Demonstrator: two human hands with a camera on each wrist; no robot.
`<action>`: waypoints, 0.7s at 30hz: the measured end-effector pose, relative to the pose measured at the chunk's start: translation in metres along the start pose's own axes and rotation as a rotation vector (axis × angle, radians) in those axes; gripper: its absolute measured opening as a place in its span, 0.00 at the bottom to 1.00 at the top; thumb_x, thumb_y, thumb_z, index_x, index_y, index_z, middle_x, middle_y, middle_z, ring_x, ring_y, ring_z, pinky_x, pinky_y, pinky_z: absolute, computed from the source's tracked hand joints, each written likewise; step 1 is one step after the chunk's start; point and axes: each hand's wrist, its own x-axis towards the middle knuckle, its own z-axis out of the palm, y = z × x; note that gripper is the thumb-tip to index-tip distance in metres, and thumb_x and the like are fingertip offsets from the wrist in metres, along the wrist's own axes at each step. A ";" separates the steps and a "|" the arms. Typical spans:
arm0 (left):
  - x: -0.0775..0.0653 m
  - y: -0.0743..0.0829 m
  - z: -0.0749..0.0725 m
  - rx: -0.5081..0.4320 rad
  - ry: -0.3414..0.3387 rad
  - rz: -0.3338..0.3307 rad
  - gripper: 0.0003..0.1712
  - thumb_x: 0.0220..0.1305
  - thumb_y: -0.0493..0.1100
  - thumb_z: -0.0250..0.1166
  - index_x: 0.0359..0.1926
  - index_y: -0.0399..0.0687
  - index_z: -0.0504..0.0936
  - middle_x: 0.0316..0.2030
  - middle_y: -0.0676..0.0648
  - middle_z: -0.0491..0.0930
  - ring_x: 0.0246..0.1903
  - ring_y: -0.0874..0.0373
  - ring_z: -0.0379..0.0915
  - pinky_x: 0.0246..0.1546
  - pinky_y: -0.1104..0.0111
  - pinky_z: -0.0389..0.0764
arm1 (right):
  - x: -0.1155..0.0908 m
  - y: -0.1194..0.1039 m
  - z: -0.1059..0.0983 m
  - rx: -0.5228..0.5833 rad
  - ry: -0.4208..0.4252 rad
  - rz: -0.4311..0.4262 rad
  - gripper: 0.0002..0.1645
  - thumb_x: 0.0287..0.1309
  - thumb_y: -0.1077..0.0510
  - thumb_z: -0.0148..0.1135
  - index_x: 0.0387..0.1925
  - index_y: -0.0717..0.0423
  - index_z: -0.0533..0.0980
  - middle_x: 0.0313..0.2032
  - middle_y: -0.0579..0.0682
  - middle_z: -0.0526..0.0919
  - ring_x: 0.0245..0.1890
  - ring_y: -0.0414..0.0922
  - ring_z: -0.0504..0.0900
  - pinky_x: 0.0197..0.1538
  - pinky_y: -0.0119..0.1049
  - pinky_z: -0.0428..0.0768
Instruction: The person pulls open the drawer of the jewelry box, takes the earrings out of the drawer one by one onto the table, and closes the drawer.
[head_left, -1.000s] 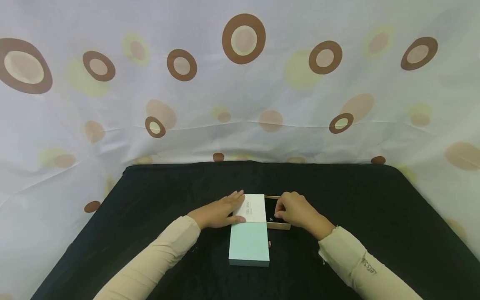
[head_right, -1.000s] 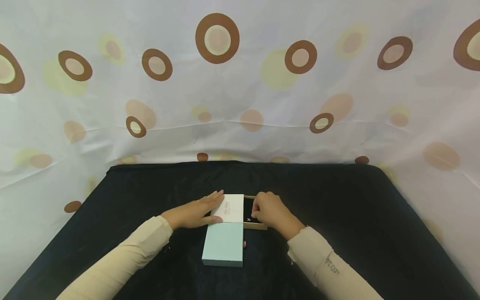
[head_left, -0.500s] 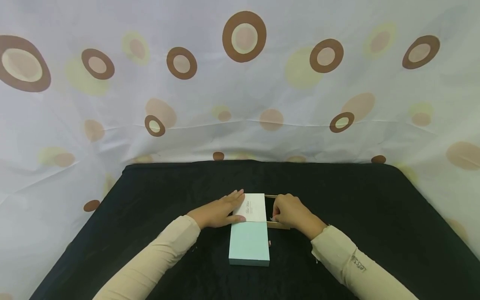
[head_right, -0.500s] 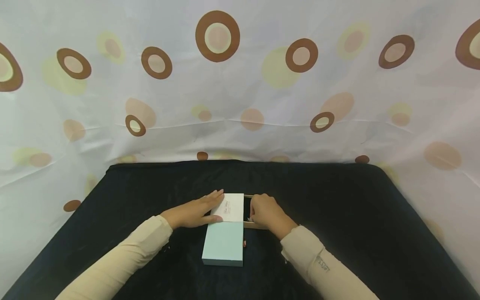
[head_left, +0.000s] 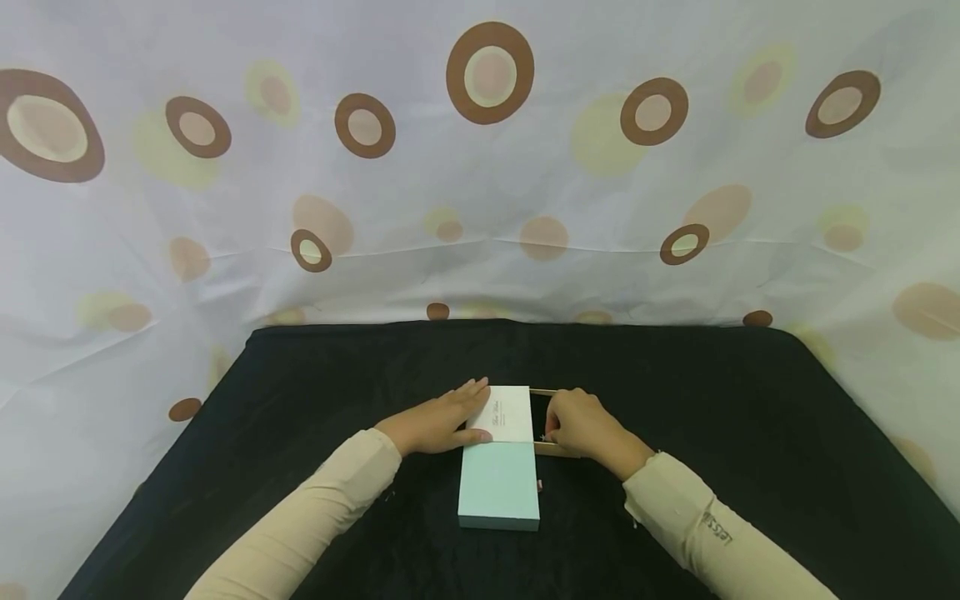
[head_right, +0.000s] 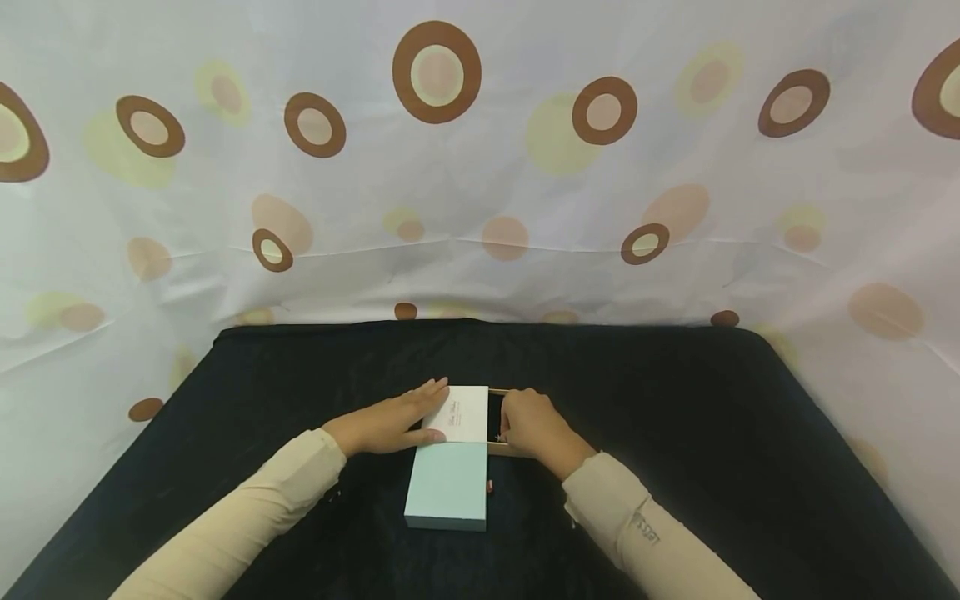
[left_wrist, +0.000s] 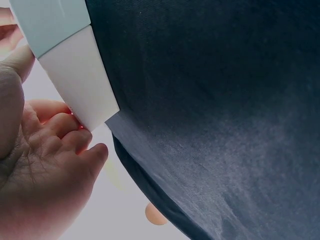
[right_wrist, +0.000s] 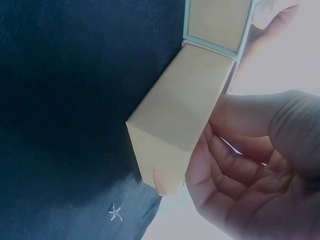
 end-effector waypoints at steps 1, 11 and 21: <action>0.000 0.000 0.000 0.000 -0.001 -0.001 0.45 0.69 0.60 0.53 0.74 0.39 0.48 0.75 0.42 0.43 0.74 0.48 0.38 0.71 0.53 0.50 | 0.000 0.000 0.000 -0.001 0.002 -0.002 0.10 0.49 0.65 0.71 0.16 0.55 0.81 0.19 0.45 0.80 0.20 0.40 0.74 0.26 0.35 0.76; 0.003 0.000 0.000 0.006 -0.008 -0.003 0.45 0.69 0.60 0.53 0.74 0.39 0.48 0.75 0.42 0.43 0.74 0.48 0.37 0.71 0.55 0.50 | 0.002 0.004 0.000 0.006 -0.028 -0.008 0.14 0.51 0.66 0.69 0.14 0.53 0.79 0.17 0.42 0.78 0.19 0.39 0.72 0.25 0.34 0.74; 0.001 -0.001 0.001 0.004 -0.005 -0.006 0.45 0.69 0.61 0.53 0.74 0.39 0.48 0.75 0.42 0.43 0.74 0.48 0.38 0.71 0.54 0.50 | 0.004 0.010 0.006 0.012 -0.020 -0.061 0.14 0.52 0.66 0.68 0.16 0.51 0.77 0.18 0.42 0.76 0.20 0.39 0.71 0.26 0.34 0.73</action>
